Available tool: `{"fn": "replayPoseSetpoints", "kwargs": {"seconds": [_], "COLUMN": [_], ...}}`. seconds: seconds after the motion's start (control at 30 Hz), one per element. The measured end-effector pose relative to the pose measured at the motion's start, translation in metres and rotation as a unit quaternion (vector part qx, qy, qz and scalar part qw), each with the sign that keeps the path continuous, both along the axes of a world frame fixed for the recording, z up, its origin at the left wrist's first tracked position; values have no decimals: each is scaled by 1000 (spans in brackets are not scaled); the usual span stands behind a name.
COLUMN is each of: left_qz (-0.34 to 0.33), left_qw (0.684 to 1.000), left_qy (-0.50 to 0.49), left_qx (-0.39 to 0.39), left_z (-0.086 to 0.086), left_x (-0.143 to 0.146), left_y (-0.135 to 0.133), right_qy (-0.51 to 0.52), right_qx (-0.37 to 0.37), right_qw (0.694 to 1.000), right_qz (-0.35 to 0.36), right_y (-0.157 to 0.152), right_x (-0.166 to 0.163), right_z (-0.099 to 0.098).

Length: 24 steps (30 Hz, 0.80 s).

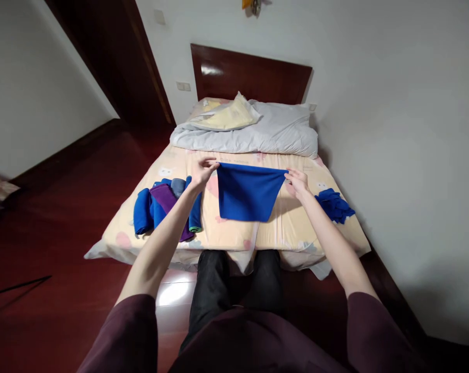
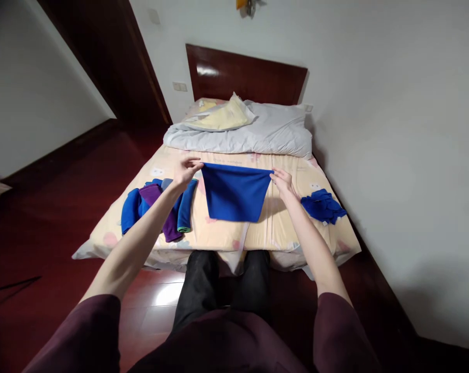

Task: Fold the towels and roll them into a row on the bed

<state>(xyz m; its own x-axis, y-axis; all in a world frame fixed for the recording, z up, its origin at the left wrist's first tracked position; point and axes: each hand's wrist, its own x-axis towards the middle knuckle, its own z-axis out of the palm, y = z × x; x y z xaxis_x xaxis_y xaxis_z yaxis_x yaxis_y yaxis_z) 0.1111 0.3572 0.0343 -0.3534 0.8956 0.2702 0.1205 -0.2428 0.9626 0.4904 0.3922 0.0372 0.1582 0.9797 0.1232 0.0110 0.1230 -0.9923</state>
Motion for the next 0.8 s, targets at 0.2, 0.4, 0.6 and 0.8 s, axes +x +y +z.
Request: {"fn": "replayPoseSetpoints", "kwargs": {"seconds": [0.2,0.4,0.6,0.8], "left_qz": [27,3,-77,-4], "left_qw": [991,974,930,940], "left_qy": [119,209,216,130], "left_qx": [58,-85,-287,-315], "left_z": [-27,-149,-262,-296], "left_x": [-14,-8,10,18], "left_y": [-23,-95,-155,-146], "right_qy": [-4,-25,-63,-77], "right_qx": [111,-15,-244,-261], "right_qw": [994,999,967,962], "right_qz": [12,31,36,-33], "right_y": [-2,-68,-137,-140], "right_x": [-3,0,-5,-12], "right_z": [-26,-133,-230,-256]}}
